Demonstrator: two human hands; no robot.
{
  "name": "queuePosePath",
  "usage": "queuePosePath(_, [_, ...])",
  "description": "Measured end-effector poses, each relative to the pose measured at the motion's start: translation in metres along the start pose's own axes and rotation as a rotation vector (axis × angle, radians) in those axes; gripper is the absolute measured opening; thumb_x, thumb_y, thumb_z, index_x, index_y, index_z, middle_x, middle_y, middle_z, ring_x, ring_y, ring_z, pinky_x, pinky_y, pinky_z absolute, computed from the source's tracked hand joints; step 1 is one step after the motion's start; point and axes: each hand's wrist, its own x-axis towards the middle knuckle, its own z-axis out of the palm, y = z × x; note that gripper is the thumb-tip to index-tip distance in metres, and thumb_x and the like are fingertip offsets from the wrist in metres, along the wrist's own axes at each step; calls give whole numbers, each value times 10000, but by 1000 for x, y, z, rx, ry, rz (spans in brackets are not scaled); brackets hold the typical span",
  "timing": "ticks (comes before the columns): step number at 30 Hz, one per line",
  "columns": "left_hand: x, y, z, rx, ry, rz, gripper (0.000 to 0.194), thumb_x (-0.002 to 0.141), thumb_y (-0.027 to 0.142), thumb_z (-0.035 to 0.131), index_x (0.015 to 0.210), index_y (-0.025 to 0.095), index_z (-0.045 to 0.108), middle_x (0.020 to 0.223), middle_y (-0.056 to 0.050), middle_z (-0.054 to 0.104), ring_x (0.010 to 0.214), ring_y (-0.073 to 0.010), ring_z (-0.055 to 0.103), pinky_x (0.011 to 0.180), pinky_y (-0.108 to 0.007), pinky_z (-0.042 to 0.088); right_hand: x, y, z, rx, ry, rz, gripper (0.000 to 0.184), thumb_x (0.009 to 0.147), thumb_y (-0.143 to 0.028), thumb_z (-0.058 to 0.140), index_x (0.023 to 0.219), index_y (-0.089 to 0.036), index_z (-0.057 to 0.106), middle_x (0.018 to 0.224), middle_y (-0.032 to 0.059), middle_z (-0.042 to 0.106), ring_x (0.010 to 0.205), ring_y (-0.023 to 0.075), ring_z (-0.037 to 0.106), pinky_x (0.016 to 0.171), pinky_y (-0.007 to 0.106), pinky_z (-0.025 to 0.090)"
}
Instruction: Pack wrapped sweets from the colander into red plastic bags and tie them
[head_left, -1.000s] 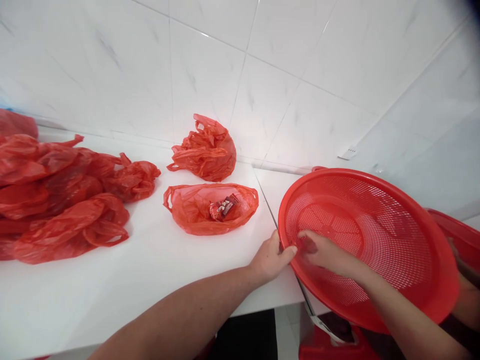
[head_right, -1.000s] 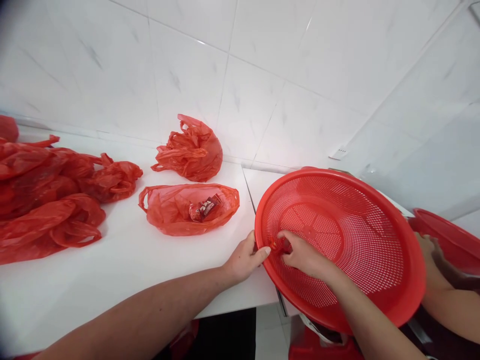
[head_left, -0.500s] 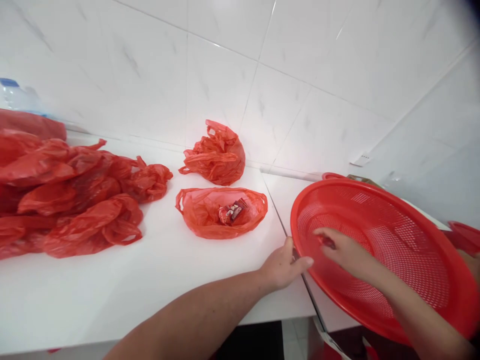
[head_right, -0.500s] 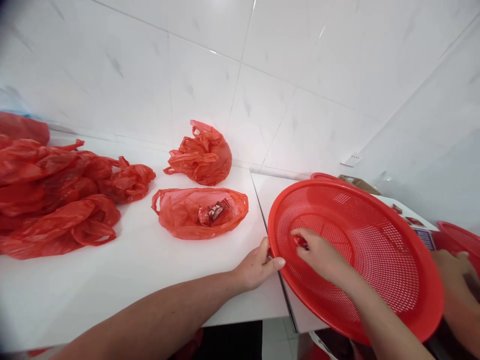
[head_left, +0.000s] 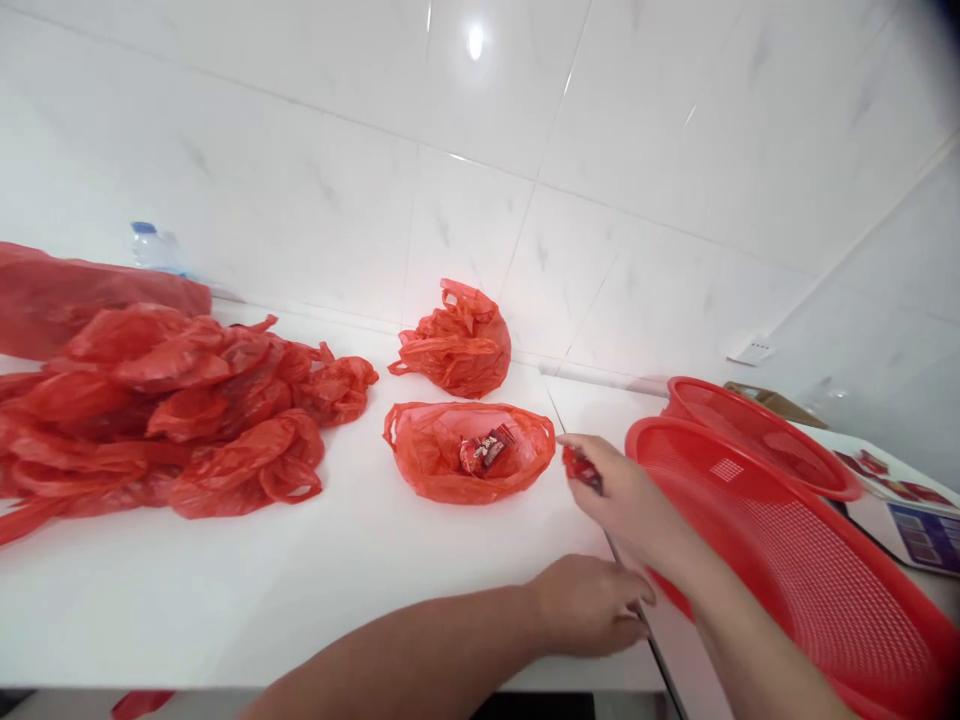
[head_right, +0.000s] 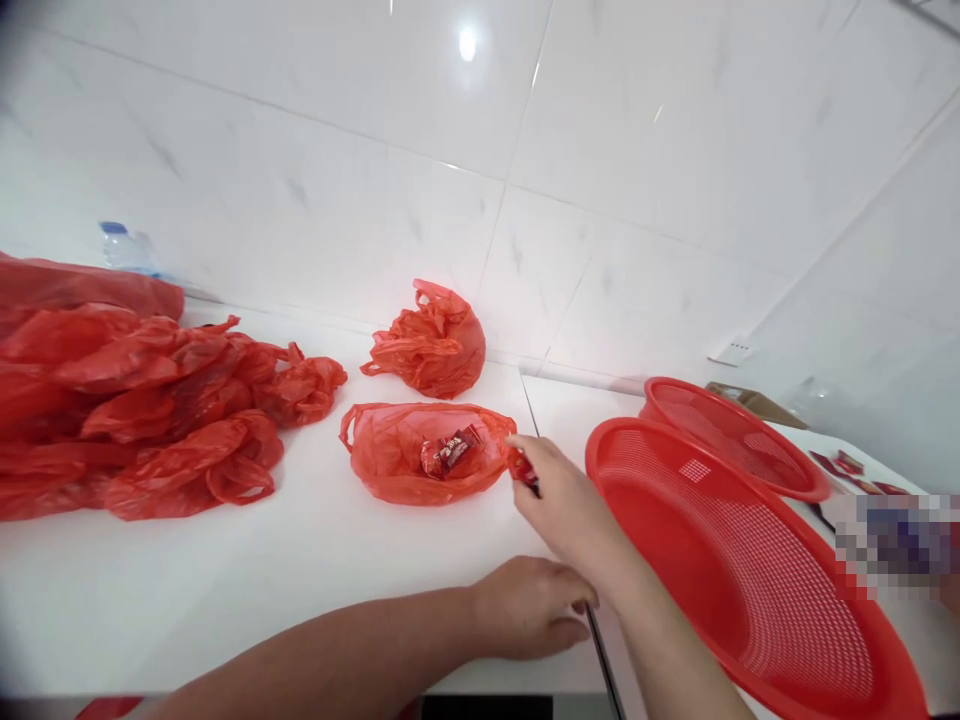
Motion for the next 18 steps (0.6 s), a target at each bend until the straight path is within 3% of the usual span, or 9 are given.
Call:
queuePosePath(4, [-41,-4,-38,349,1,260,161,842,246,469,968,196,557,844,-44,647,786,-162,603,722,-273,475,24,-9,28,69,-90,-50,442,749,-158,456,1173,-268,519,1155,38,571,979,190,564,822,337,451])
queuePosePath(6, [-66,-10,-67,403,204,235,226,843,169,428,1043,178,532,966,-77,634,918,-162,583,809,-282,470,35,-12,38,97,-91,-72,458,739,-140,452,1170,-274,527,1172,29,569,1026,192,548,856,346,436])
queuePosePath(9, [-98,-27,-112,528,617,20,361,801,103,464,1148,200,477,1237,-129,498,1181,-229,447,955,-412,405,51,-17,50,126,-64,-118,457,738,-137,454,1164,-285,530,1174,18,575,1049,188,539,872,349,428])
queuePosePath(12, [-119,-49,-144,587,905,-238,469,780,130,536,1226,200,409,1355,-144,355,1287,-271,312,1029,-485,318,67,-24,63,119,-4,-155,447,729,-132,476,1143,-287,543,1181,16,578,1069,195,533,885,353,421])
queuePosePath(15, [-130,-70,-161,555,1084,-481,518,770,188,570,1251,172,376,1367,-160,315,1299,-276,283,1061,-493,258,79,-32,75,165,-22,-168,512,713,-107,483,1175,-326,521,1171,-10,589,1050,183,549,863,337,436])
queuePosePath(18, [-134,-84,-164,414,1133,-653,506,775,243,570,1240,172,382,1320,-148,374,1270,-267,325,1053,-479,267,87,-32,83,247,-71,-182,524,720,-159,529,1209,-343,496,1179,-15,577,1044,180,553,839,322,453])
